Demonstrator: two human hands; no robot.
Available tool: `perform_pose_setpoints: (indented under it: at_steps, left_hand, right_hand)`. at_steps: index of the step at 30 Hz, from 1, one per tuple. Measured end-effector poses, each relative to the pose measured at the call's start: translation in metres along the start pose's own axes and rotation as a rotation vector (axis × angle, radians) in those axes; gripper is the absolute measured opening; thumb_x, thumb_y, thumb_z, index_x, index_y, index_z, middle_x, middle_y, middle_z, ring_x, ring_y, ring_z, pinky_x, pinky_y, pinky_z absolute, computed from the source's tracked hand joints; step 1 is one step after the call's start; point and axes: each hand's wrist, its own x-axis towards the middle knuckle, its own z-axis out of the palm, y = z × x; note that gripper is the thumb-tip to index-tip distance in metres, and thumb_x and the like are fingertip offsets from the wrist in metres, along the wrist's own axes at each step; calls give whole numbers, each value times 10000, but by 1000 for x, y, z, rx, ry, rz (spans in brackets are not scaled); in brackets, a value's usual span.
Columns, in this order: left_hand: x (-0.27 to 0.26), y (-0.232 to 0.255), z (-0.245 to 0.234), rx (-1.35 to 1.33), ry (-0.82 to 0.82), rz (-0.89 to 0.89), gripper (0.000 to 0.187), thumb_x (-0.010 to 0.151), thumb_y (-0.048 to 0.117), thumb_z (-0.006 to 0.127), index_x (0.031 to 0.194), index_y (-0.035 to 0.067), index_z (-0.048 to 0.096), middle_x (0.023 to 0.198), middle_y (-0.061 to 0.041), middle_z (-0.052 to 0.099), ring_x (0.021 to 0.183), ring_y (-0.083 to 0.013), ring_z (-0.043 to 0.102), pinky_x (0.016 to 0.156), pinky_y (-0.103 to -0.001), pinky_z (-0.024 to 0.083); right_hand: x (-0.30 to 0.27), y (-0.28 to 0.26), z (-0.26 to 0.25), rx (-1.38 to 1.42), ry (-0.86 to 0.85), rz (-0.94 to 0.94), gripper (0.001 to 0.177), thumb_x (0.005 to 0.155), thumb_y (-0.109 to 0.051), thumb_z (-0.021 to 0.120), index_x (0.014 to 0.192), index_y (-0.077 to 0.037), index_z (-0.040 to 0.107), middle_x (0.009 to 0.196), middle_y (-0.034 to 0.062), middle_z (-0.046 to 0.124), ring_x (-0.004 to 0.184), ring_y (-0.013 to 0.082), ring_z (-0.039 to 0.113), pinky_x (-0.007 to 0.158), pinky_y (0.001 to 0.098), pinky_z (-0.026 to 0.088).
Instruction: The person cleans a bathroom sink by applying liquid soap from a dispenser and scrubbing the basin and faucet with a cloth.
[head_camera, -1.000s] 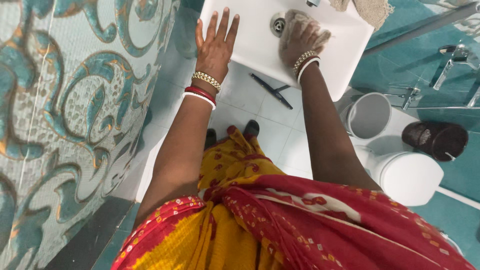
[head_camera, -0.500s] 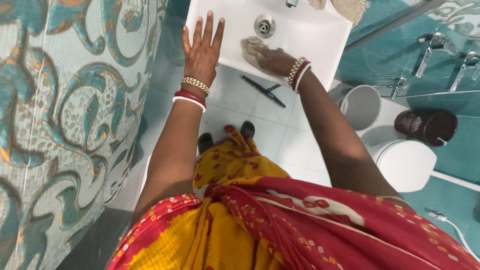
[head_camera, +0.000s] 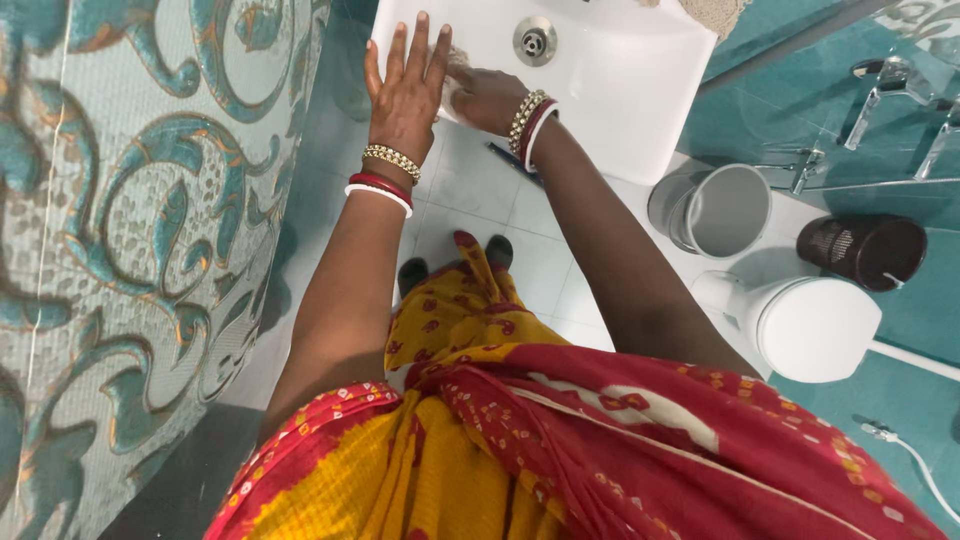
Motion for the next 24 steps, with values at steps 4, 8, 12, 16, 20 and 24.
perform_pose_setpoints:
  at_steps: [4, 8, 12, 16, 20, 24]
  left_hand:
    - [1, -2, -9, -85, -24, 1, 1061, 755, -175, 655, 1678, 168, 258, 1710, -121, 246, 1539, -355, 311, 1229, -637, 177]
    - [-4, 0, -11, -75, -7, 5, 1058, 753, -175, 650, 1676, 164, 261, 1692, -126, 282, 1526, -356, 323, 1223, -644, 179]
    - [-2, -1, -4, -11, 24, 6, 1067, 770, -179, 650, 1695, 177, 256, 1703, -110, 296, 1527, -348, 330, 1228, -638, 180]
    - [0, -4, -8, -22, -24, -8, 1080, 740, -182, 647, 1685, 168, 258, 1693, -119, 297, 1531, -351, 322, 1228, -632, 182]
    - [0, 4, -10, 9, -48, -18, 1086, 726, -182, 644, 1673, 188, 263, 1688, -111, 298, 1521, -341, 322, 1219, -621, 165]
    - [3, -1, -8, -5, -78, -44, 1085, 708, -189, 629, 1662, 187, 273, 1682, -106, 302, 1523, -341, 326, 1218, -615, 156]
  right_hand:
    - [-52, 30, -29, 222, -28, 35, 610, 935, -385, 557, 1489, -140, 486, 1329, 197, 633, 1167, 303, 635, 1044, 477, 463]
    - [-112, 97, -63, -292, -77, 212, 605, 955, -392, 502, 1513, -163, 454, 1484, 178, 487, 1348, 323, 468, 1096, 533, 383]
    - [-115, 150, -46, -830, 99, 376, 640, 978, -397, 453, 1542, -103, 383, 1595, 215, 339, 1483, 387, 293, 1137, 626, 265]
    - [-39, 176, -23, -683, 168, 507, 647, 1039, -310, 434, 1574, 41, 339, 1622, 396, 253, 1522, 539, 182, 1206, 676, 171]
    - [45, 132, 10, -494, 91, 718, 725, 976, -311, 433, 1524, 83, 169, 1558, 430, 128, 1449, 615, 86, 1115, 756, 64]
    - [99, 66, 24, -531, 128, 222, 720, 1105, -259, 457, 1616, 157, 167, 1599, 452, 273, 1504, 595, 277, 1197, 765, 203]
